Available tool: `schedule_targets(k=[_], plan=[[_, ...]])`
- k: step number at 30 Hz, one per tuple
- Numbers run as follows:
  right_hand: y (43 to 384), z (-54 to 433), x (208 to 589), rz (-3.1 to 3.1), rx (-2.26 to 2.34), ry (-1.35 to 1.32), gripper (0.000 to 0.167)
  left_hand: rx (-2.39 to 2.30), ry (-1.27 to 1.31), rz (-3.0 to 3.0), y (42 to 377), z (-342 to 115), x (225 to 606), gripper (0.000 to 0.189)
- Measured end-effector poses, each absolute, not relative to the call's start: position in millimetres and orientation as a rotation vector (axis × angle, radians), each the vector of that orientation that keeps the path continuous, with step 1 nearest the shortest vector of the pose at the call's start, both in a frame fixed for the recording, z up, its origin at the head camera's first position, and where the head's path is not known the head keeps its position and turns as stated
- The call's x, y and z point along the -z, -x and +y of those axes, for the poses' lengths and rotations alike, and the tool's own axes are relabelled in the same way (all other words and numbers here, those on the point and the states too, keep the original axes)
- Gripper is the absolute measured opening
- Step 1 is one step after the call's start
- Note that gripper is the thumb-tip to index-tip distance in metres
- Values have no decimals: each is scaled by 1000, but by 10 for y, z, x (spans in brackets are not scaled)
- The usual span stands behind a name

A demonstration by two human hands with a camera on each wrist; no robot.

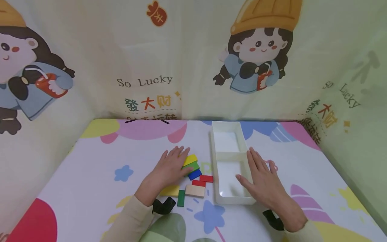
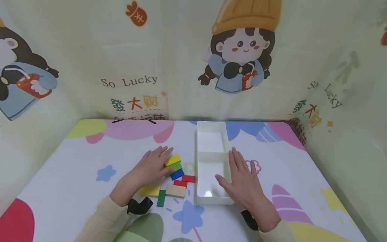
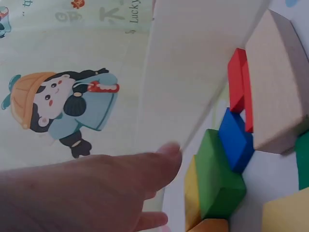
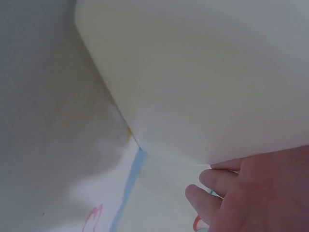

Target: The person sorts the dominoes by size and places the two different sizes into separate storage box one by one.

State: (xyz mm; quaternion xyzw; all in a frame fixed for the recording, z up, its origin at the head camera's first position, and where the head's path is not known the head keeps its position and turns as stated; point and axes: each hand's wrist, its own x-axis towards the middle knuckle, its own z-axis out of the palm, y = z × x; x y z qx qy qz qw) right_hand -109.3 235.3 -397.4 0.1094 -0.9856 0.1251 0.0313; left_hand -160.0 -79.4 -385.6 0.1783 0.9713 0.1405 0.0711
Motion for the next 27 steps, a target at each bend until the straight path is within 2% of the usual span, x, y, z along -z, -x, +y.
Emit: schedule_targets(k=[7, 17, 27], plan=[[1109, 2294, 3985, -3035, -393, -335, 92, -362, -650, 2983, 1638, -774, 3936, 54], [1088, 2318, 3889, -3092, -339, -320, 99, -338, -728, 3048, 1657, -750, 4017, 49], [1037, 2451, 3852, -3027, -457, -445, 74, -383, -738, 3075, 1714, -661, 4066, 45]])
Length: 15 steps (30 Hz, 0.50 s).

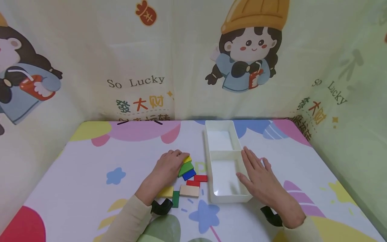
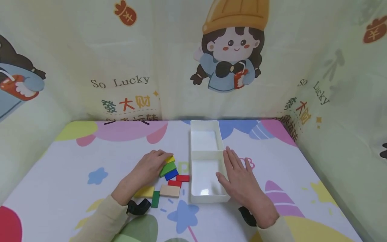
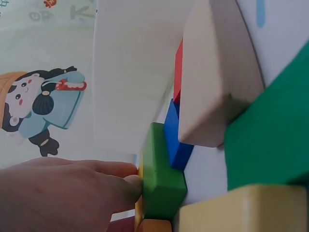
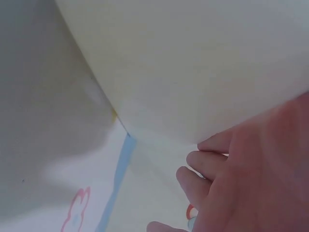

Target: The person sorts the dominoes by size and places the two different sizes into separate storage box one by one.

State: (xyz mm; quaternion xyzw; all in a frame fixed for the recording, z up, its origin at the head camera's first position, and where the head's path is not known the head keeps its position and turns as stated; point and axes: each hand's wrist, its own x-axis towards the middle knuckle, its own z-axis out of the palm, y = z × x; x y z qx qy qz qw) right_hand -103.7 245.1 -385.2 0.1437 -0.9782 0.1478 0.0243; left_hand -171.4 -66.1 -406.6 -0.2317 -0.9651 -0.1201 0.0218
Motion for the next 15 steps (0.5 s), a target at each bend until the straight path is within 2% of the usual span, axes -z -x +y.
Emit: schedule_targets(k=[15], plan=[[1056, 2454, 3914, -3010, -505, -417, 72, 323, 687, -2944, 1695, -615, 4087, 50]])
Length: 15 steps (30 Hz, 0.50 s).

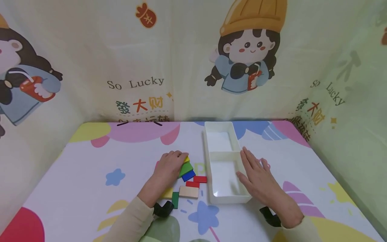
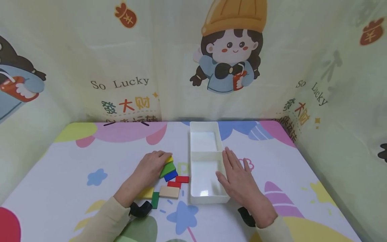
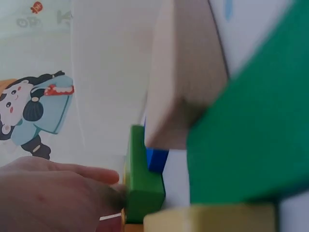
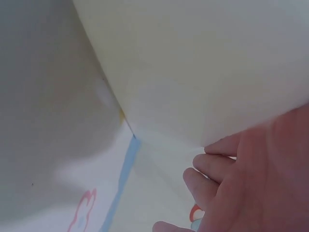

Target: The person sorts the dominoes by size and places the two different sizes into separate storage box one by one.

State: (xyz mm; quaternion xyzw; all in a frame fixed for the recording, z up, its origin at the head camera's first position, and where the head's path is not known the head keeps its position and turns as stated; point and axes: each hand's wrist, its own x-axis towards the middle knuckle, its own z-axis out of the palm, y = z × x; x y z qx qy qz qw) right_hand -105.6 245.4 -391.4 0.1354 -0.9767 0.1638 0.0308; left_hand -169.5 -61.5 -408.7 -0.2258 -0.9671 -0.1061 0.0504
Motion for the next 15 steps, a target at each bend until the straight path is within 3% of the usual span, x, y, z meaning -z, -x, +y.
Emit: schedule_targets(k=[15], plan=[[1046, 2407, 3905, -3003, -451, -412, 74, 359, 674, -2915, 1760, -669, 4108, 43]])
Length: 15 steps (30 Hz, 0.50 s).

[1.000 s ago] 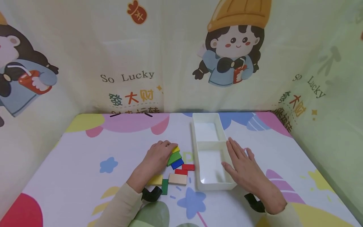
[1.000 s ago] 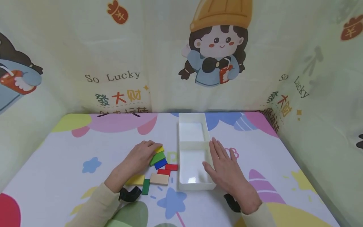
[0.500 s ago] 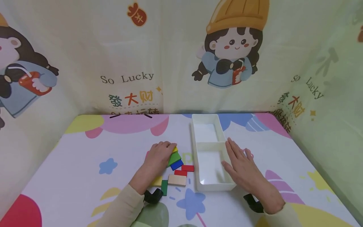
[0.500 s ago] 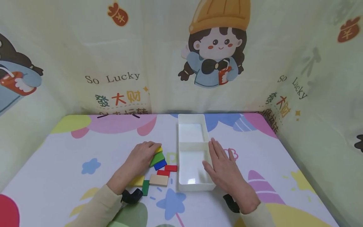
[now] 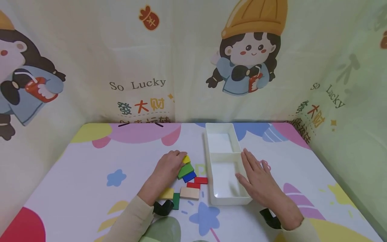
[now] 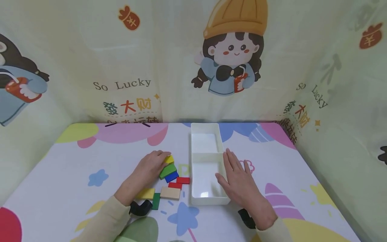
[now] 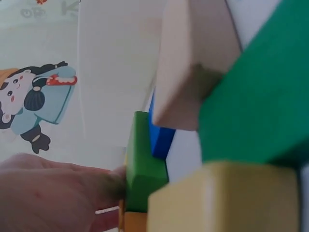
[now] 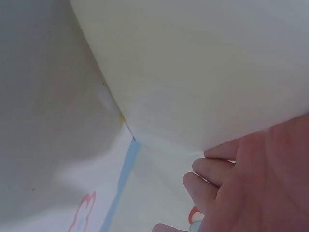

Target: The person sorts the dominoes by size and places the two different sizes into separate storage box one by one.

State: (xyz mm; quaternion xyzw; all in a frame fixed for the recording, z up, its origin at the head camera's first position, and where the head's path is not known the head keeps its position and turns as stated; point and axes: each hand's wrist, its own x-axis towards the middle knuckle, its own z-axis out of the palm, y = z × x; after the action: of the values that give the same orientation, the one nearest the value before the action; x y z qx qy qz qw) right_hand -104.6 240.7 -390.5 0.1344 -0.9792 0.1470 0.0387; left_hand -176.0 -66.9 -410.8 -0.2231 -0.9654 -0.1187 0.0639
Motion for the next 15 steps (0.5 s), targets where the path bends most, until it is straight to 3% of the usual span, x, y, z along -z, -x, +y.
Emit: schedule_targets(k=[15], plan=[[1049, 2396, 3865, -3038, -405, -367, 80, 419, 701, -2881, 1737, -655, 4012, 41]])
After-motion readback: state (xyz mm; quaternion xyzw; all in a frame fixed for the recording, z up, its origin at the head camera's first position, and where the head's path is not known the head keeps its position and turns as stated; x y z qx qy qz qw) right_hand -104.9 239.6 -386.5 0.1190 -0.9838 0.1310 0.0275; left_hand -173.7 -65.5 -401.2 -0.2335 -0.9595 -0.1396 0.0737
